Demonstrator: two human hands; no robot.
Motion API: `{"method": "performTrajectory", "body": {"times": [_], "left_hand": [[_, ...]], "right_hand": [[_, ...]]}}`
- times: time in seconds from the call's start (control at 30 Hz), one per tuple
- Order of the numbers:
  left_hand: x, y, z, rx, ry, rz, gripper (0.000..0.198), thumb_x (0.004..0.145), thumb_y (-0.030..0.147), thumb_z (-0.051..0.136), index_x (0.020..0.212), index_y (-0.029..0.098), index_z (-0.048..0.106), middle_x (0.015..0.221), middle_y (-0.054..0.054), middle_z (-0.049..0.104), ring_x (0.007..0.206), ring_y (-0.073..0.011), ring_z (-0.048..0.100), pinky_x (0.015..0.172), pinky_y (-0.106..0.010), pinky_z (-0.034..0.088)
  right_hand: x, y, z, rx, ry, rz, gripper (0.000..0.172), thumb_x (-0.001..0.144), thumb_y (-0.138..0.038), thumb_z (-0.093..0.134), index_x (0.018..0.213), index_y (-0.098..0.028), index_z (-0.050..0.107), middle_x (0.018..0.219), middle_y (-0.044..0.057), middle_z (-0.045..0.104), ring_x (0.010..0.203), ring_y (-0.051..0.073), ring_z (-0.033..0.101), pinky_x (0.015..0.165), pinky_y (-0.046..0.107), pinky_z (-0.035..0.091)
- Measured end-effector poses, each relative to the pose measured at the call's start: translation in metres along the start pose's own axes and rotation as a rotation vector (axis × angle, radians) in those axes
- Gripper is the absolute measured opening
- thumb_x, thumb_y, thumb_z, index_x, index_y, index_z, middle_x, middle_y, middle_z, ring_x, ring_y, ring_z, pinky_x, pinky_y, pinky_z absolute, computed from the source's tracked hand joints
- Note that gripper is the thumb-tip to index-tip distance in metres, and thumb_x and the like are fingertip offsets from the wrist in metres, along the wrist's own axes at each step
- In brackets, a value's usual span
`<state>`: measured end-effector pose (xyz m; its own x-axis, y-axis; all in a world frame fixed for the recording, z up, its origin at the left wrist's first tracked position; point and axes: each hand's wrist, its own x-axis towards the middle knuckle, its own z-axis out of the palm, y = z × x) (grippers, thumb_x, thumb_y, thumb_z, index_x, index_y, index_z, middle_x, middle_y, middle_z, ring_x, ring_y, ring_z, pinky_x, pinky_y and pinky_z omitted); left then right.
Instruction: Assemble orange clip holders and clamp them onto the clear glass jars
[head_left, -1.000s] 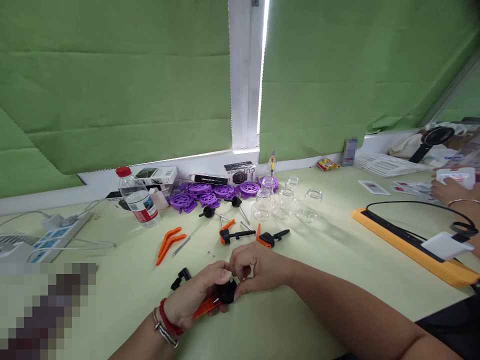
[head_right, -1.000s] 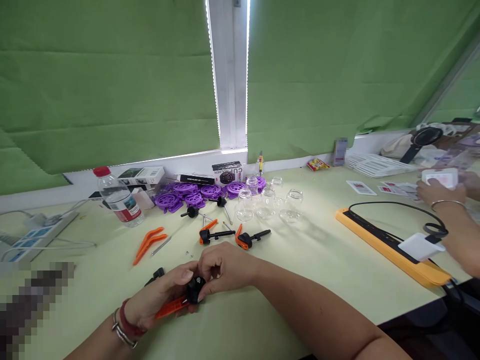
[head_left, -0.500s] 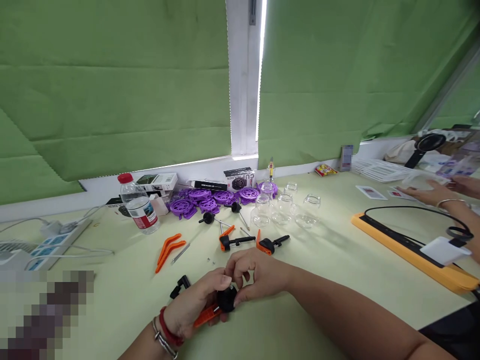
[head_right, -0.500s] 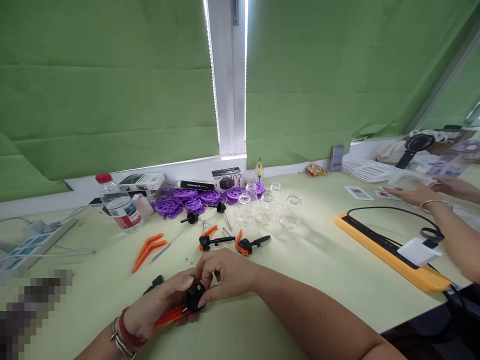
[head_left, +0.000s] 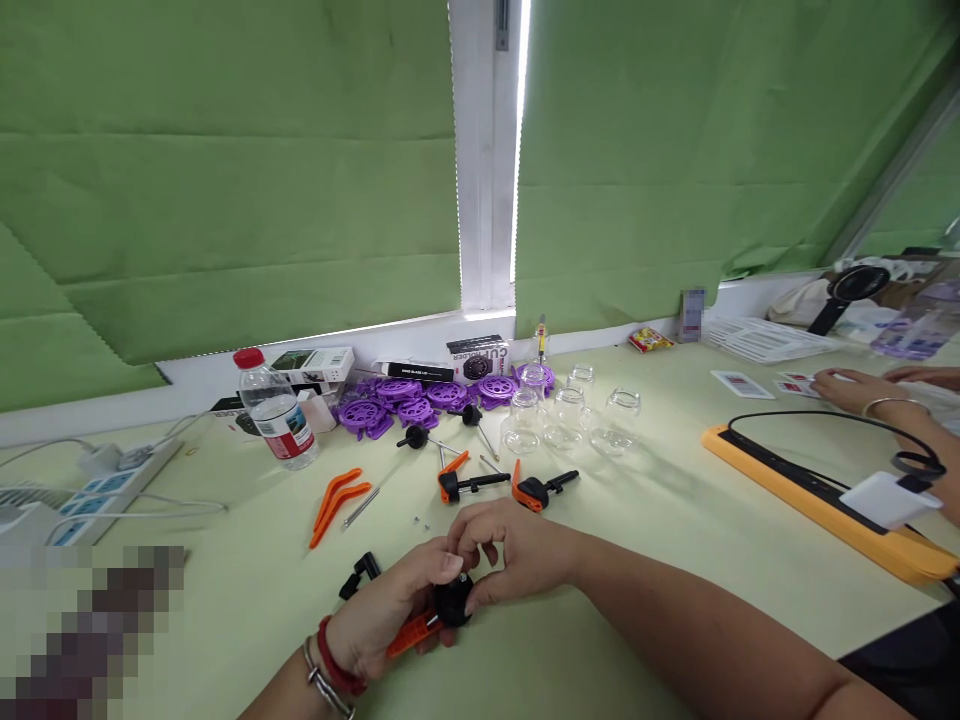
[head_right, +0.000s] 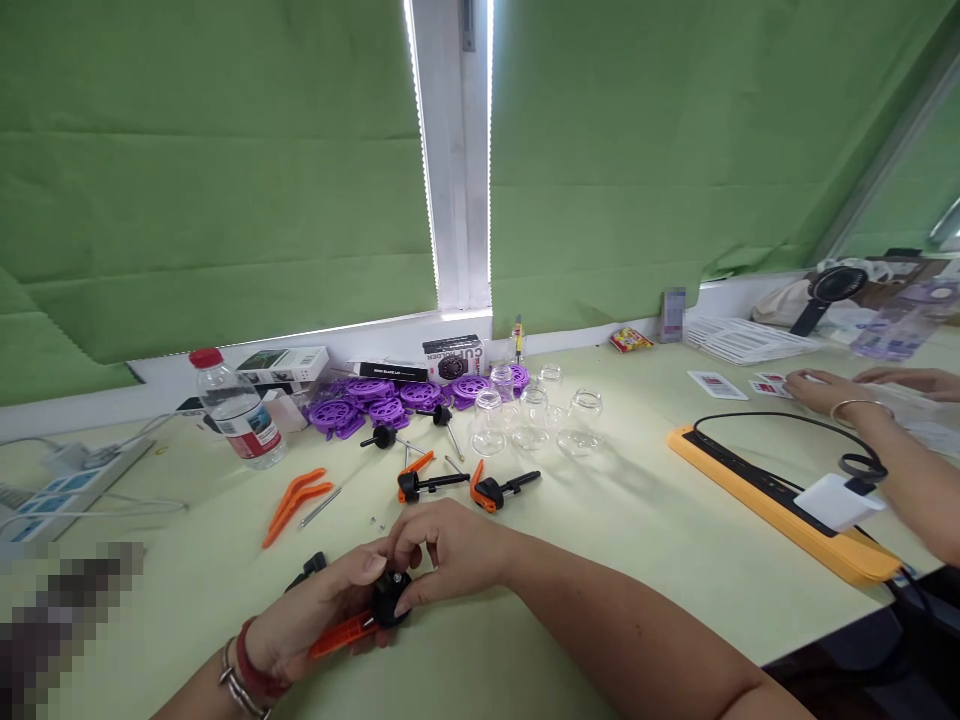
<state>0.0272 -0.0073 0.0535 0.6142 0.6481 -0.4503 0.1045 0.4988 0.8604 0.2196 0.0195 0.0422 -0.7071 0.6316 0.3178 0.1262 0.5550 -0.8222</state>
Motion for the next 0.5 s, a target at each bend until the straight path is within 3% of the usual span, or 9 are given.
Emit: {"method": "performTrajectory", "body": {"times": [0.5], "left_hand": [[0.0,-0.0031,-0.0023,-0.027,0.001,0.002,0.043,0.071,0.052,0.055,0.095,0.017,0.051,0.081,-0.005,0.057,0.055,-0.0123,0.056,0.041,-0.019,0.026]], "right_hand": [[-0.0013,0.0027,0.0034,0.025,0.011,0.021,0.024,0.067,-0.027,0.076,0.067,-0.016,0.055,0.088,0.003,0.061,0.074,0.01,0.054,0.058,0.019,0.043]]}}
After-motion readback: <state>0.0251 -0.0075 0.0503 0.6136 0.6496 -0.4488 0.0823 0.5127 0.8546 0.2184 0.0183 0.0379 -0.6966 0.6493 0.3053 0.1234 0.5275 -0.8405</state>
